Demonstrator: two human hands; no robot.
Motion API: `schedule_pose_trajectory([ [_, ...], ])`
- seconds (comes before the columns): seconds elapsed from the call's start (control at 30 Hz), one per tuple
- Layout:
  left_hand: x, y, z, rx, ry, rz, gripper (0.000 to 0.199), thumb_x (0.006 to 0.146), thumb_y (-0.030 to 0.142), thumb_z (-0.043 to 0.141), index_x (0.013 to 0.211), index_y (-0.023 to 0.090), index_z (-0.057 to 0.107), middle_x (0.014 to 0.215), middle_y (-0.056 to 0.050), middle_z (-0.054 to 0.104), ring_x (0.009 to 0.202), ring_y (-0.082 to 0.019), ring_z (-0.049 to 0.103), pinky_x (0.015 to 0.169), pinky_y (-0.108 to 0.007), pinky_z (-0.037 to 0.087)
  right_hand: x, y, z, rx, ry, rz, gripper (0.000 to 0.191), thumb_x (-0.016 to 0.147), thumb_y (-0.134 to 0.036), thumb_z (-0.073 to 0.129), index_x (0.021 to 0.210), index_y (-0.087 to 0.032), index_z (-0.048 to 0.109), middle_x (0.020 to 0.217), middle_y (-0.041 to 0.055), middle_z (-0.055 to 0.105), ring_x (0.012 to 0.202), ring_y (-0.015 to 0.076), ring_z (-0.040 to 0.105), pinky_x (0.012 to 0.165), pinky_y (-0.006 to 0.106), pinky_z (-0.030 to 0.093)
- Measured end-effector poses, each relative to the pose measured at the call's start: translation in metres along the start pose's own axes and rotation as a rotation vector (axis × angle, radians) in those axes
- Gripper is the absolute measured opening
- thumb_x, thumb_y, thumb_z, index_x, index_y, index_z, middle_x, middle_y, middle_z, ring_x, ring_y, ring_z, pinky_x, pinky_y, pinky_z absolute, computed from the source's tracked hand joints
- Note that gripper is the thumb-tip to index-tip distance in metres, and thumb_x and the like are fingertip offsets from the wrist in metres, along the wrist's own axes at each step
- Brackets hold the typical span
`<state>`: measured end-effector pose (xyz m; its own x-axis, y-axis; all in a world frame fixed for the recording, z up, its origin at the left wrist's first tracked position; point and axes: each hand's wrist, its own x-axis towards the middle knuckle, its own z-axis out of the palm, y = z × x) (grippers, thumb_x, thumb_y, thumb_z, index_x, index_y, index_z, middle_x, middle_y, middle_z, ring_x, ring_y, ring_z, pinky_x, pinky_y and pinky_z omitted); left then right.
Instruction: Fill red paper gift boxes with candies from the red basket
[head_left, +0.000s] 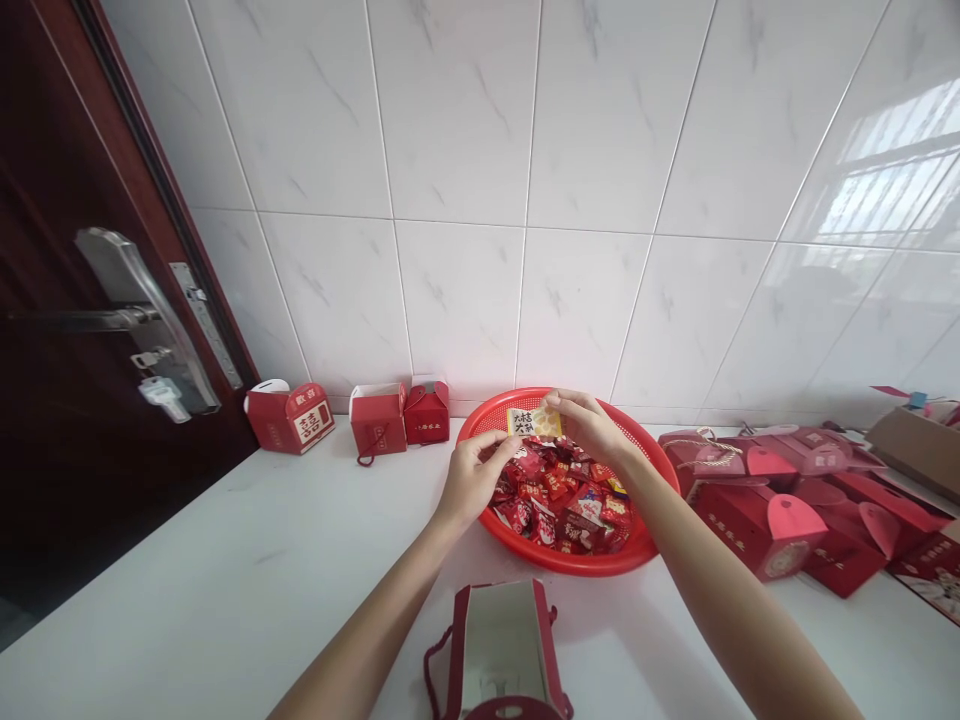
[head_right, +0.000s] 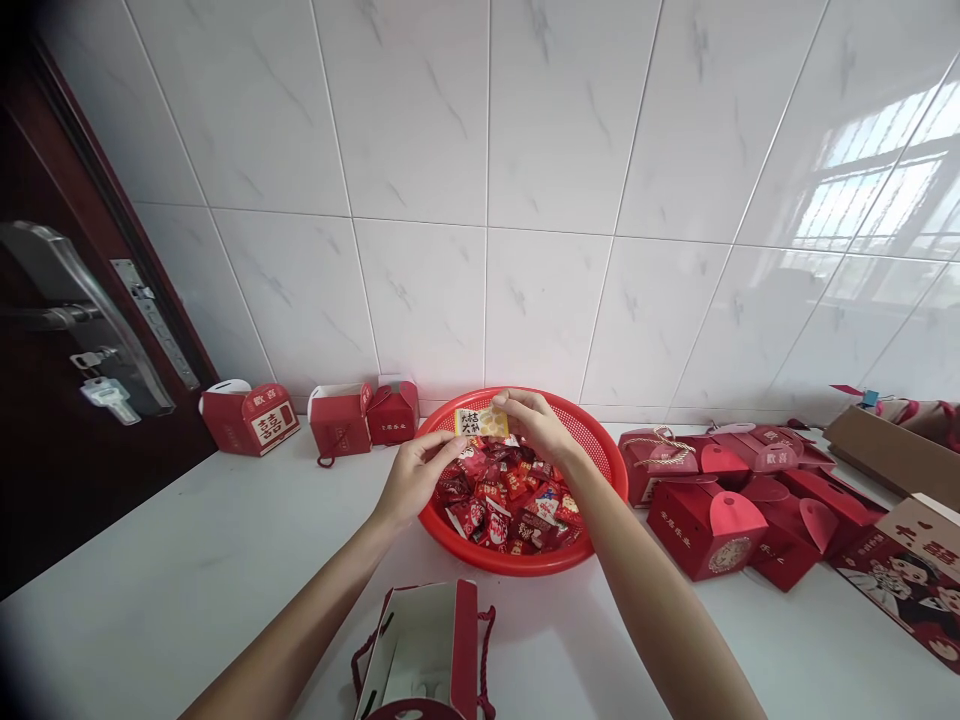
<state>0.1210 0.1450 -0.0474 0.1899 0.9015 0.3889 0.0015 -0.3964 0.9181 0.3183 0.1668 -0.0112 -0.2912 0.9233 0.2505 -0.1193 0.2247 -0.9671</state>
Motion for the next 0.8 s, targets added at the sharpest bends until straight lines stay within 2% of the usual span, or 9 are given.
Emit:
schedule_pose_trajectory([
  [0.2, 0.0012, 0.0004, 0.0005, -0.005, 0.003, -0.006, 0.031, 0.083, 0.049, 0.070, 0.076, 0.019, 0.075, 0.073, -0.001, 0.070, 0.072, -0.019, 0.060, 0.069, -0.027, 0.046, 0.0015, -0.0002, 0.0018, 0.027, -0.002, -0.011, 0.052, 0.074, -0.069, 0.074, 0.076, -0.018, 0.064, 0.071, 0.0028, 0.066, 0.064, 0.0150, 0.059, 0.063, 0.027, 0.048],
  [0.37, 0.0005, 0.0011, 0.0000, 0.003, 0.004, 0.006, 0.033, 0.083, 0.050, 0.069, 0.073, 0.019, 0.072, 0.070, -0.001, 0.066, 0.070, -0.018, 0.057, 0.068, -0.026, 0.044, 0.0008, -0.0012, 0.0033, 0.024, 0.007, -0.018, 0.048, 0.074, -0.064, 0.076, 0.076, -0.018, 0.064, 0.072, 0.0033, 0.068, 0.064, 0.0150, 0.060, 0.064, 0.028, 0.049],
  [0.57, 0.0008, -0.0013, 0.0000, -0.001, 0.033, 0.011, 0.032, 0.082, 0.050, 0.070, 0.078, 0.019, 0.075, 0.076, -0.002, 0.071, 0.074, -0.019, 0.060, 0.070, -0.028, 0.046, -0.0009, -0.0012, -0.0013, -0.042, 0.010, -0.032, 0.029, 0.072, -0.039, 0.081, 0.066, -0.018, 0.062, 0.060, -0.0026, 0.060, 0.053, 0.0091, 0.048, 0.054, 0.024, 0.035],
  [0.8, 0.0030, -0.0065, 0.0019, -0.068, 0.088, 0.024, 0.030, 0.080, 0.049, 0.073, 0.079, 0.019, 0.076, 0.076, -0.002, 0.071, 0.076, -0.020, 0.063, 0.072, -0.029, 0.048, -0.0005, -0.0014, -0.0036, -0.088, -0.022, -0.037, 0.026, 0.071, -0.038, 0.079, 0.067, -0.019, 0.062, 0.061, -0.0019, 0.062, 0.055, 0.0105, 0.050, 0.055, 0.025, 0.037],
])
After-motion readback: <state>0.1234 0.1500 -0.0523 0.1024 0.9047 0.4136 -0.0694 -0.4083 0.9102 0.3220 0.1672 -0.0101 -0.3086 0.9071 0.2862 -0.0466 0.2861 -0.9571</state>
